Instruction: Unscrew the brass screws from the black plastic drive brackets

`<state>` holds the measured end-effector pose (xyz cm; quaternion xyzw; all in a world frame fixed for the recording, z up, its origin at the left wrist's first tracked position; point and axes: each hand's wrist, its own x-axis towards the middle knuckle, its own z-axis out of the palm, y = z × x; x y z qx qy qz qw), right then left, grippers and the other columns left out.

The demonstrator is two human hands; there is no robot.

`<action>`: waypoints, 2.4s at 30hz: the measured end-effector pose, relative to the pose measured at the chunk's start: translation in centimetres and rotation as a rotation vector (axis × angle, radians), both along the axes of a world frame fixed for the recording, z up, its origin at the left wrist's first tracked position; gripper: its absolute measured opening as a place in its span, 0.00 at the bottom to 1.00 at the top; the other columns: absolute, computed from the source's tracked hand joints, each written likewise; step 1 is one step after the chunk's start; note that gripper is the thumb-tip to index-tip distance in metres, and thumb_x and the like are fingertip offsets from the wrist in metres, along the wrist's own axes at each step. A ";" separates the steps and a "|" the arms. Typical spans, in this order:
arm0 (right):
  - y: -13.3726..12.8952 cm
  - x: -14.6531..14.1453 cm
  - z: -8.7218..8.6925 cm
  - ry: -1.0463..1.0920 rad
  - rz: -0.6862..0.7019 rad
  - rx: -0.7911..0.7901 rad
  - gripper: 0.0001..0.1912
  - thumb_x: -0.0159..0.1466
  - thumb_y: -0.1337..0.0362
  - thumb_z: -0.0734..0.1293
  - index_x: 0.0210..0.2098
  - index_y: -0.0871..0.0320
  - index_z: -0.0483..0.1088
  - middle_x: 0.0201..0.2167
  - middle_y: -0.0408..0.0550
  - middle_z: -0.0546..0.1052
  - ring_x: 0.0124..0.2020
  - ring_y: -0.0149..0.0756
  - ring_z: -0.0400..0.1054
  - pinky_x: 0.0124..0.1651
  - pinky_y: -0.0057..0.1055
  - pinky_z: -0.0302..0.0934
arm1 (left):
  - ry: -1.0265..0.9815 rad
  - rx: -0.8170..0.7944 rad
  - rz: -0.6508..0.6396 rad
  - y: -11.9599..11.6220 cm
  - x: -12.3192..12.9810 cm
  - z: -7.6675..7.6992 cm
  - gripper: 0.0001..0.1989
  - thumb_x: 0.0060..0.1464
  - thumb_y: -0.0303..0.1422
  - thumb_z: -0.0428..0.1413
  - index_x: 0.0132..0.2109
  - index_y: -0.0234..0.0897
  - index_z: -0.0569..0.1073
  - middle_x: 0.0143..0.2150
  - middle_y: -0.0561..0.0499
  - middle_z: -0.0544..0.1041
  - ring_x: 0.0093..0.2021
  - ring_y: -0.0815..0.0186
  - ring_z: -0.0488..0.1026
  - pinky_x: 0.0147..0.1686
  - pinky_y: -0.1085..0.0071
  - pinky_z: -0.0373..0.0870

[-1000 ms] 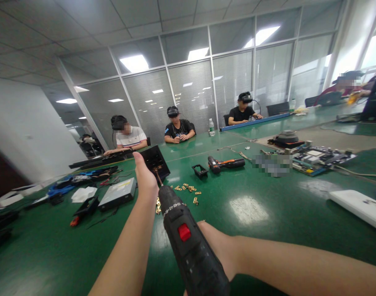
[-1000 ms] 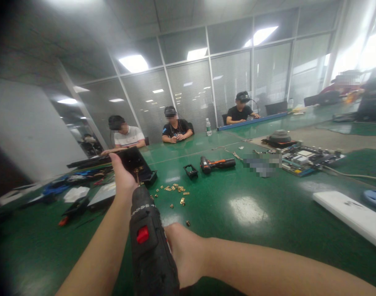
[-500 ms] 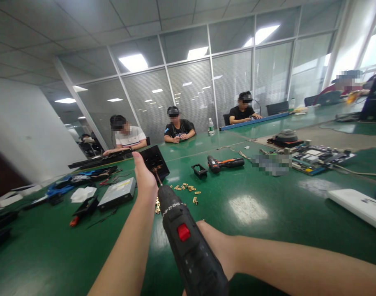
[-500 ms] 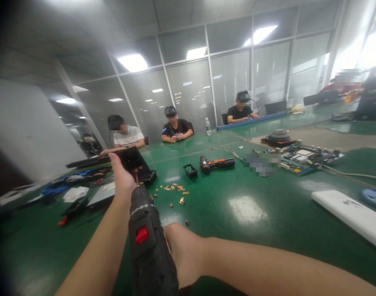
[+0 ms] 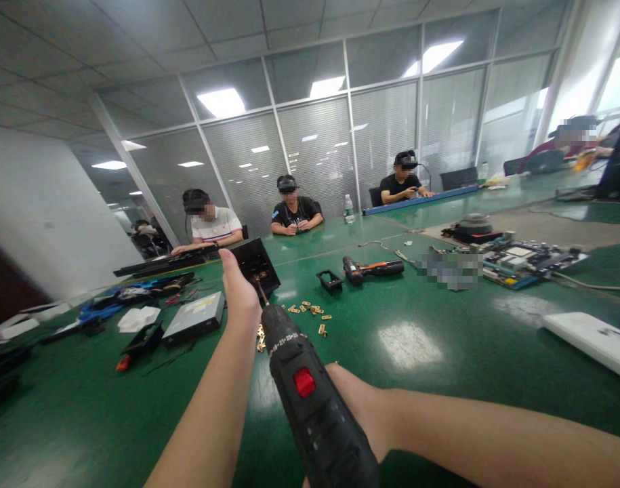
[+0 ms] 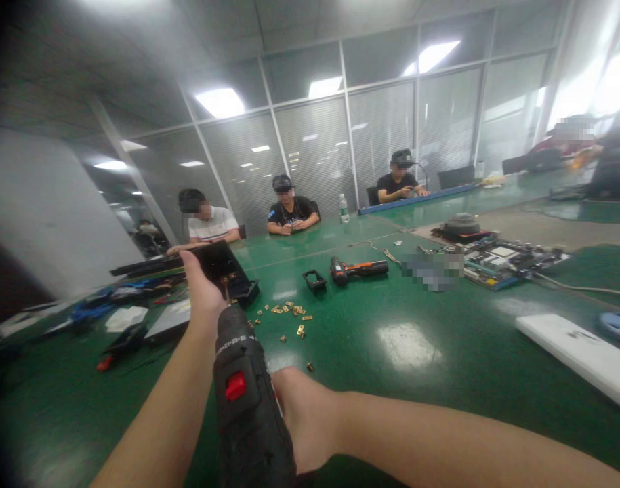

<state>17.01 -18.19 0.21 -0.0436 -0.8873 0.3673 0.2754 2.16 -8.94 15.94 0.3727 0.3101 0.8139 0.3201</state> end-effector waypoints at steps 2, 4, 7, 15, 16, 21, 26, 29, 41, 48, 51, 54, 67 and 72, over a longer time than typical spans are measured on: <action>-0.2 0.1 0.1 0.056 0.007 -0.044 0.31 0.50 0.39 0.81 0.20 0.55 0.64 0.17 0.36 0.64 0.26 0.34 0.64 0.53 0.39 0.70 | 0.009 0.004 0.004 -0.1 0.1 0.1 0.27 0.65 0.58 0.52 0.45 0.41 0.81 0.44 0.46 0.84 0.54 0.54 0.82 0.47 0.65 0.82; -0.2 0.0 0.0 0.134 0.020 -0.069 0.32 0.48 0.40 0.82 0.20 0.55 0.63 0.16 0.35 0.63 0.25 0.33 0.63 0.52 0.39 0.70 | 0.019 0.016 0.001 -0.2 0.2 0.1 0.27 0.65 0.58 0.51 0.45 0.41 0.81 0.43 0.46 0.84 0.54 0.55 0.82 0.47 0.66 0.82; -0.2 -0.2 -0.5 0.180 0.047 -0.081 0.32 0.45 0.40 0.83 0.20 0.55 0.64 0.17 0.36 0.64 0.27 0.34 0.62 0.54 0.40 0.69 | 0.018 0.027 -0.007 -0.3 0.3 0.2 0.26 0.66 0.57 0.51 0.46 0.42 0.81 0.44 0.47 0.84 0.54 0.56 0.82 0.47 0.67 0.82; -0.5 -0.1 -0.1 0.091 0.025 -0.165 0.30 0.48 0.42 0.83 0.19 0.56 0.66 0.17 0.37 0.64 0.30 0.36 0.66 0.55 0.39 0.70 | 0.007 0.010 -0.035 -0.3 0.2 0.1 0.26 0.65 0.58 0.53 0.46 0.41 0.81 0.43 0.46 0.85 0.53 0.55 0.83 0.47 0.66 0.83; -0.5 0.0 0.0 0.090 0.020 -0.173 0.30 0.48 0.42 0.83 0.19 0.56 0.66 0.17 0.37 0.65 0.30 0.37 0.66 0.55 0.39 0.70 | 0.007 0.013 -0.037 -0.2 0.2 0.1 0.26 0.66 0.57 0.52 0.45 0.41 0.81 0.42 0.46 0.85 0.53 0.55 0.83 0.47 0.67 0.82; -0.1 0.0 -0.2 0.113 0.053 -0.109 0.29 0.48 0.43 0.83 0.20 0.56 0.67 0.17 0.37 0.66 0.28 0.35 0.65 0.53 0.38 0.70 | 0.020 0.017 -0.014 -0.2 0.2 0.1 0.26 0.67 0.57 0.51 0.44 0.42 0.81 0.42 0.47 0.85 0.53 0.56 0.83 0.47 0.66 0.82; 0.1 0.0 -0.9 0.127 0.031 -0.062 0.31 0.47 0.41 0.83 0.19 0.55 0.64 0.17 0.37 0.64 0.28 0.35 0.63 0.52 0.39 0.68 | 0.002 0.028 -0.033 -0.1 0.1 0.1 0.25 0.67 0.55 0.51 0.46 0.41 0.82 0.43 0.47 0.85 0.53 0.56 0.83 0.49 0.66 0.82; 0.1 -0.1 -0.9 0.085 0.014 -0.036 0.31 0.46 0.41 0.83 0.19 0.55 0.64 0.17 0.36 0.64 0.27 0.35 0.63 0.53 0.40 0.67 | -0.010 0.013 -0.040 -0.1 0.1 0.1 0.26 0.68 0.55 0.50 0.48 0.40 0.82 0.44 0.46 0.85 0.51 0.57 0.83 0.49 0.66 0.82; 0.4 -0.3 -0.9 0.067 0.024 0.009 0.29 0.48 0.42 0.83 0.20 0.56 0.67 0.17 0.37 0.67 0.27 0.35 0.63 0.53 0.39 0.68 | 0.004 0.008 -0.012 0.2 0.0 -0.1 0.26 0.67 0.57 0.51 0.49 0.41 0.81 0.47 0.46 0.85 0.48 0.58 0.83 0.49 0.65 0.82; 0.2 -0.4 0.2 0.109 0.082 -0.045 0.31 0.44 0.42 0.84 0.20 0.56 0.66 0.18 0.36 0.66 0.25 0.32 0.59 0.49 0.37 0.69 | 0.008 0.011 -0.022 -0.1 0.2 0.1 0.26 0.67 0.56 0.50 0.48 0.40 0.81 0.47 0.45 0.84 0.52 0.57 0.82 0.52 0.64 0.80; 0.2 -0.2 0.4 0.090 0.080 -0.037 0.30 0.45 0.42 0.84 0.20 0.56 0.67 0.19 0.38 0.67 0.26 0.33 0.60 0.49 0.37 0.68 | 0.016 -0.017 -0.010 -0.4 0.4 0.3 0.26 0.68 0.56 0.50 0.48 0.41 0.81 0.48 0.45 0.84 0.55 0.55 0.82 0.50 0.64 0.81; 0.2 -0.1 0.4 0.068 0.085 -0.008 0.30 0.45 0.41 0.84 0.20 0.56 0.68 0.19 0.38 0.67 0.27 0.34 0.60 0.50 0.38 0.68 | 0.032 -0.019 -0.006 -0.6 0.5 0.4 0.26 0.68 0.55 0.48 0.50 0.43 0.81 0.48 0.45 0.84 0.57 0.55 0.81 0.49 0.65 0.82; 0.1 -0.2 0.0 0.055 0.054 0.052 0.28 0.47 0.44 0.84 0.20 0.57 0.70 0.18 0.38 0.68 0.27 0.35 0.63 0.53 0.39 0.69 | 0.013 -0.026 -0.023 -0.2 0.1 -0.1 0.30 0.67 0.58 0.50 0.56 0.41 0.81 0.52 0.44 0.84 0.55 0.55 0.81 0.53 0.62 0.80; 0.1 -0.1 -0.3 0.022 0.043 0.024 0.28 0.48 0.44 0.83 0.20 0.57 0.69 0.18 0.38 0.68 0.29 0.36 0.65 0.57 0.41 0.67 | 0.007 -0.010 -0.045 -0.2 0.3 0.1 0.27 0.69 0.56 0.49 0.56 0.43 0.81 0.50 0.46 0.85 0.58 0.55 0.80 0.52 0.65 0.81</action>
